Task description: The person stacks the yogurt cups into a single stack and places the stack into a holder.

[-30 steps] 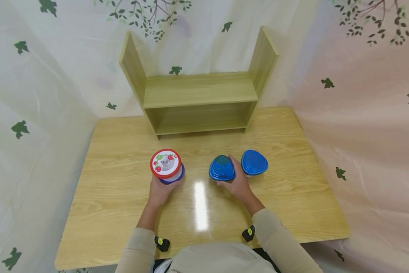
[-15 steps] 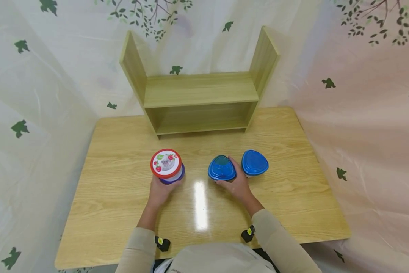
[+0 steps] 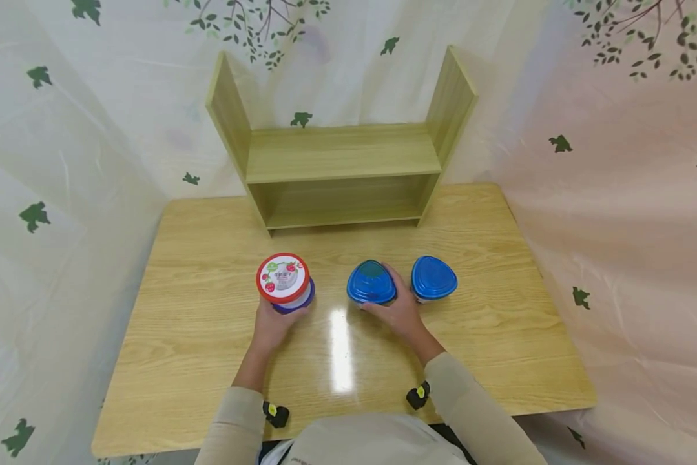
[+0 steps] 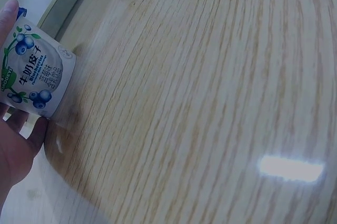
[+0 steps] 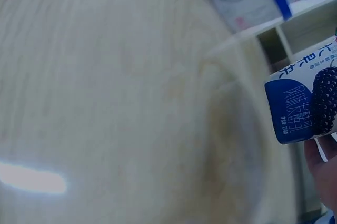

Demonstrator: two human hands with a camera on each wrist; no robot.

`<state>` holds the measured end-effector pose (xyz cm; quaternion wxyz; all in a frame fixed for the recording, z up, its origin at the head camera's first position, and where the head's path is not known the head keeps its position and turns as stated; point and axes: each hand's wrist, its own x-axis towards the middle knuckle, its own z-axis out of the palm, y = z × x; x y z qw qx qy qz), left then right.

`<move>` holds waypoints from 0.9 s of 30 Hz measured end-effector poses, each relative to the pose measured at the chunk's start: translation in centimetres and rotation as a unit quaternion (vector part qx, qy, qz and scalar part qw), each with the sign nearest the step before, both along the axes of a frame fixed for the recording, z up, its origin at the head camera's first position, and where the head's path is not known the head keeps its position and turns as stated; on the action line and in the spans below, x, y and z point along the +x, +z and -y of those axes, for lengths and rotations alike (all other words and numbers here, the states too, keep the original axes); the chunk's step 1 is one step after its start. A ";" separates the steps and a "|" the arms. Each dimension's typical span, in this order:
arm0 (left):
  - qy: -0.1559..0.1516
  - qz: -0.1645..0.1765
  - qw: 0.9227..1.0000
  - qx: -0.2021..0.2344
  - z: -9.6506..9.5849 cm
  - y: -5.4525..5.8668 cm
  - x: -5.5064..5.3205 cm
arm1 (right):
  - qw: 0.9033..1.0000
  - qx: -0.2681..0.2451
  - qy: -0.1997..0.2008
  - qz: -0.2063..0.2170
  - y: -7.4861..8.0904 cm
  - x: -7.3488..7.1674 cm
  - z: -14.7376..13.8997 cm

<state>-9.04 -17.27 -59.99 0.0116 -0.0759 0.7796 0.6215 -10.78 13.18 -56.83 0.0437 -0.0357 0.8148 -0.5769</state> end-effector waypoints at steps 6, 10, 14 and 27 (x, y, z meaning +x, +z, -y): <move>0.006 -0.002 1.000 0.002 0.0 0.1 0.1 | 1.000 -0.024 0.009 -0.011 2.6 -0.6 1.5; 0.002 -0.002 1.000 0.006 0.0 0.2 0.1 | 0.999 -0.027 -0.004 -0.023 5.0 -0.8 2.6; 0.001 -0.003 1.000 0.007 0.1 0.3 0.0 | 0.999 -0.031 -0.005 -0.041 7.3 -0.9 3.7; -0.003 -0.029 0.999 0.013 0.0 0.1 0.0 | 0.989 -0.067 0.026 -0.127 12.2 -1.2 8.0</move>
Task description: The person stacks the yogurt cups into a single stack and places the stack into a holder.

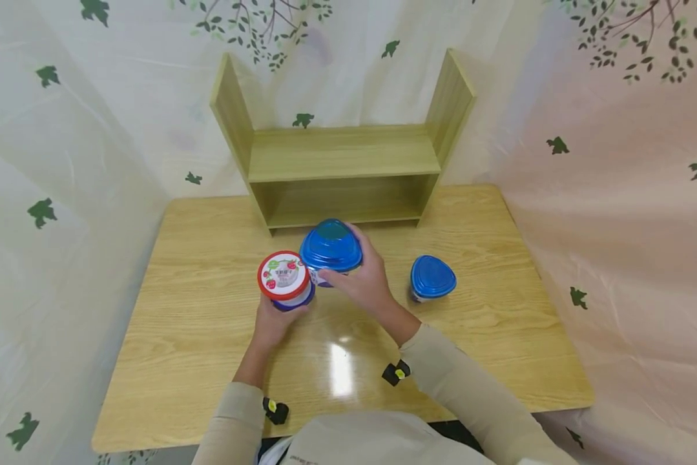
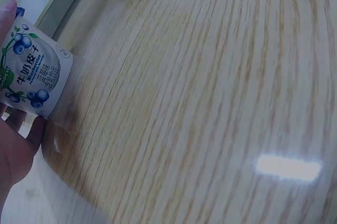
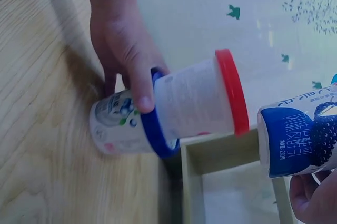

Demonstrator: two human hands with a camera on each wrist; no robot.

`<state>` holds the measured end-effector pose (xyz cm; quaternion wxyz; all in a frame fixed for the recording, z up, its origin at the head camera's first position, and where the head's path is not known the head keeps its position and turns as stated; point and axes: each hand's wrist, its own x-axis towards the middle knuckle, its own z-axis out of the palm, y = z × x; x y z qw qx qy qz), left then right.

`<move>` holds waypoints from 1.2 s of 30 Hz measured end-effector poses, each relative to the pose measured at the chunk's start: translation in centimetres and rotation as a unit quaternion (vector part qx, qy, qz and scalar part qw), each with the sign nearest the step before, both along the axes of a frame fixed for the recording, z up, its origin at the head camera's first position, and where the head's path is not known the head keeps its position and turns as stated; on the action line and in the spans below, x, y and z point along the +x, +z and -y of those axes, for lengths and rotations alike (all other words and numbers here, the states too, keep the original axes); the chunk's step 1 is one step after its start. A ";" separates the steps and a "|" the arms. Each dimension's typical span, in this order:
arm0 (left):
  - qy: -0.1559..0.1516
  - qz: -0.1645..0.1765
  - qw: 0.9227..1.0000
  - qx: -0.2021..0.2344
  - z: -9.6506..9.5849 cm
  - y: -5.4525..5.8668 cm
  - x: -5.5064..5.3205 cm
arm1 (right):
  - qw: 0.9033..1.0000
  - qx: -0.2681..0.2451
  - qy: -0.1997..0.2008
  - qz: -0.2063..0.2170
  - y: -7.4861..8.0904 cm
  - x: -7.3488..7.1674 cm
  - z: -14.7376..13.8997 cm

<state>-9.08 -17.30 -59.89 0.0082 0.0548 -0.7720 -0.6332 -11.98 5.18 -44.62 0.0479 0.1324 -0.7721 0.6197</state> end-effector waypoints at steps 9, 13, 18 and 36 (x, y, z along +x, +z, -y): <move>-0.025 -0.030 0.999 0.034 0.0 1.7 0.0 | 0.999 0.015 0.043 -0.001 1.2 -0.5 3.9; -0.047 -0.060 0.996 0.046 -0.2 3.1 0.3 | 0.998 0.017 0.061 -0.002 1.2 -0.5 5.4; -0.059 -0.074 0.995 0.043 -0.2 3.3 0.3 | 0.997 0.020 0.069 -0.008 0.9 -0.7 6.7; -0.053 -0.085 0.995 0.001 -0.3 3.5 0.3 | 0.998 0.032 0.052 -0.015 0.0 -0.3 8.0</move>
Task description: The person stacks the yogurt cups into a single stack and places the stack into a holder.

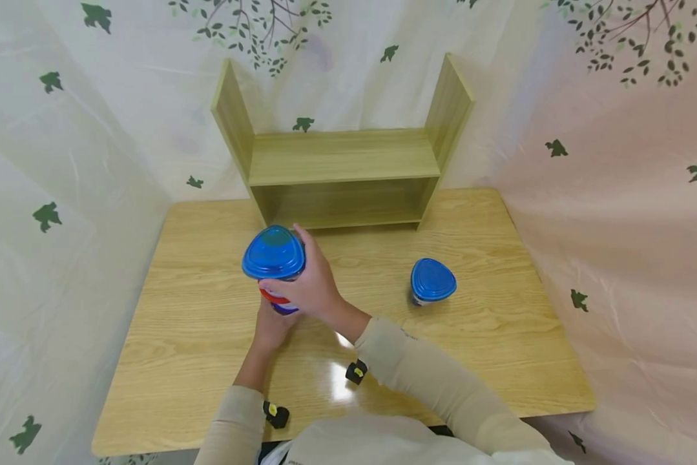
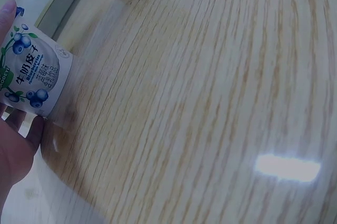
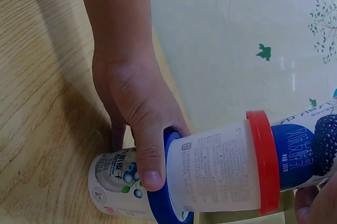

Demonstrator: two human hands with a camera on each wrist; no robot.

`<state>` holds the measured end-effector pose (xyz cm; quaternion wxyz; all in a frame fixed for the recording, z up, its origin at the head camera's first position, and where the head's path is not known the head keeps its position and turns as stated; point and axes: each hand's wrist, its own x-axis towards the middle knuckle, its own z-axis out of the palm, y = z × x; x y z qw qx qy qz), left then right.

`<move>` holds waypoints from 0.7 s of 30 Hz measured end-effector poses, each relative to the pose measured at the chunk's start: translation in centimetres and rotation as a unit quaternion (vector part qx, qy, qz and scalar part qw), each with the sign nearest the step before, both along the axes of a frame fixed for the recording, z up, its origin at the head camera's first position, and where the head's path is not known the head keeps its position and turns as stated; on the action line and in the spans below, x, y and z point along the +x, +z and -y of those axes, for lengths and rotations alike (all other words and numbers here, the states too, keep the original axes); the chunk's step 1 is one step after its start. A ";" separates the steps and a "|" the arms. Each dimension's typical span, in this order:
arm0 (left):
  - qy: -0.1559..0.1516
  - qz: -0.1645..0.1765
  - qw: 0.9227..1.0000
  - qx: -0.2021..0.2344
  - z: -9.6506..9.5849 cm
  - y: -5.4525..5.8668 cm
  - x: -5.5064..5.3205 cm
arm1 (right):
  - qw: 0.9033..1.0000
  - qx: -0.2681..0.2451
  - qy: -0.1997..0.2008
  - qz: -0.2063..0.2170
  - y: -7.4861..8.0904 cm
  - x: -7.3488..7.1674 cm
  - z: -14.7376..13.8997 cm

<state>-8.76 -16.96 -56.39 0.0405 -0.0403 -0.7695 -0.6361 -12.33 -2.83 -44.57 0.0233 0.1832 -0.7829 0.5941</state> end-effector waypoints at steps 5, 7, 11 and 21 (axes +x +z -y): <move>0.006 0.000 1.000 -0.008 -0.1 -0.1 0.0 | 1.000 0.001 -0.002 0.010 -0.1 0.0 0.0; 0.005 0.005 1.000 -0.003 -0.1 -0.2 0.0 | 1.000 0.001 -0.004 0.010 -0.2 0.0 -0.2; 0.004 0.023 1.000 0.021 -0.1 -0.4 -0.1 | 1.000 -0.008 -0.009 0.004 -0.5 0.1 -0.9; 0.021 0.049 0.998 0.018 -0.1 -0.8 0.0 | 0.994 -0.084 0.022 -0.070 -2.9 0.2 -6.4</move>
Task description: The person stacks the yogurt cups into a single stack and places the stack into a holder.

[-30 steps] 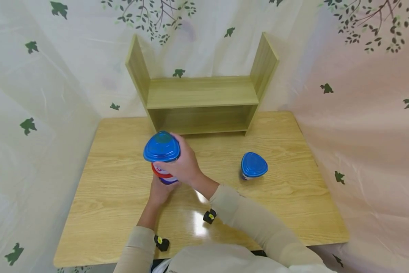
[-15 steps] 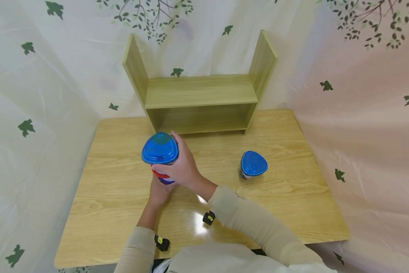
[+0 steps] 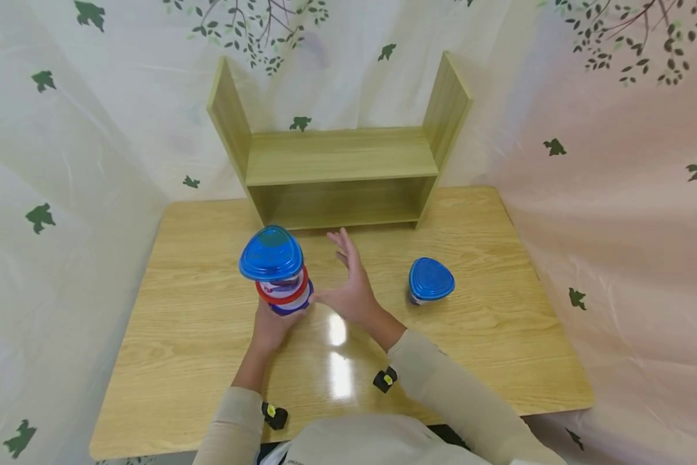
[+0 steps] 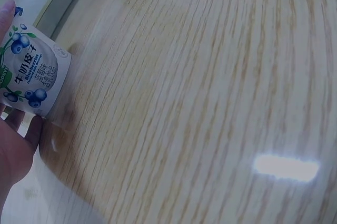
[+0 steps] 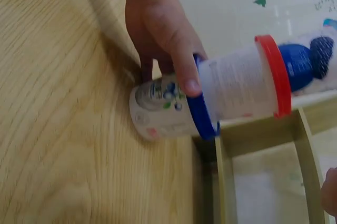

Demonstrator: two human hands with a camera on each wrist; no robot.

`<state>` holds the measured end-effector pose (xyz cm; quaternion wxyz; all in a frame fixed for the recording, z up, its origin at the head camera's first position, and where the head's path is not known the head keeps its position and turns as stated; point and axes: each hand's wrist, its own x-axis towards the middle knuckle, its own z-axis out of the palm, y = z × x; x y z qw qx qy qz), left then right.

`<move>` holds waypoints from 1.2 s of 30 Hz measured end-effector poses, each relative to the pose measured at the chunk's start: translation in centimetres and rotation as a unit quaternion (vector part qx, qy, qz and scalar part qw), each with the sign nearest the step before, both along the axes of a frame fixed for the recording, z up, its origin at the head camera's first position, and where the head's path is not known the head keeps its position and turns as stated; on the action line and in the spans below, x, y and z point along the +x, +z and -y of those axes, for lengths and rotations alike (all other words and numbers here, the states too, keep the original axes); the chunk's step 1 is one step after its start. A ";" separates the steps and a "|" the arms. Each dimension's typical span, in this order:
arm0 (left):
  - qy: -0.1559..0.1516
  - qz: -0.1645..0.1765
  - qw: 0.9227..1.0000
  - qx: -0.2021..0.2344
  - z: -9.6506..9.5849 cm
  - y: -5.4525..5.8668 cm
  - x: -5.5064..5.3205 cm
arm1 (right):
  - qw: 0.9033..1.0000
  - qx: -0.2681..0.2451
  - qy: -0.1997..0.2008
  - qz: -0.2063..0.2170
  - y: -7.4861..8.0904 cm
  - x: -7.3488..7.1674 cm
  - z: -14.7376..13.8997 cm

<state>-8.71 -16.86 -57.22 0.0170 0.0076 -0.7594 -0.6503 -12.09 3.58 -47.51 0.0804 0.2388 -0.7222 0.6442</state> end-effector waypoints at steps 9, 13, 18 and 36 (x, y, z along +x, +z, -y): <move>-0.001 0.040 0.999 -0.015 -0.3 0.3 0.1 | 0.995 -0.057 0.007 -0.084 -0.4 -0.5 -7.5; -0.001 0.035 0.999 -0.014 -0.3 -0.2 0.1 | 0.994 -0.039 -0.023 -0.096 -0.4 -0.1 -11.2; 0.012 0.003 1.000 -0.026 0.2 -2.6 -0.3 | 0.995 0.031 -0.098 -0.002 0.6 1.6 -15.0; 0.012 0.009 1.000 -0.015 0.5 -2.9 -0.4 | 0.962 0.147 -0.129 0.193 -7.6 -0.5 -22.1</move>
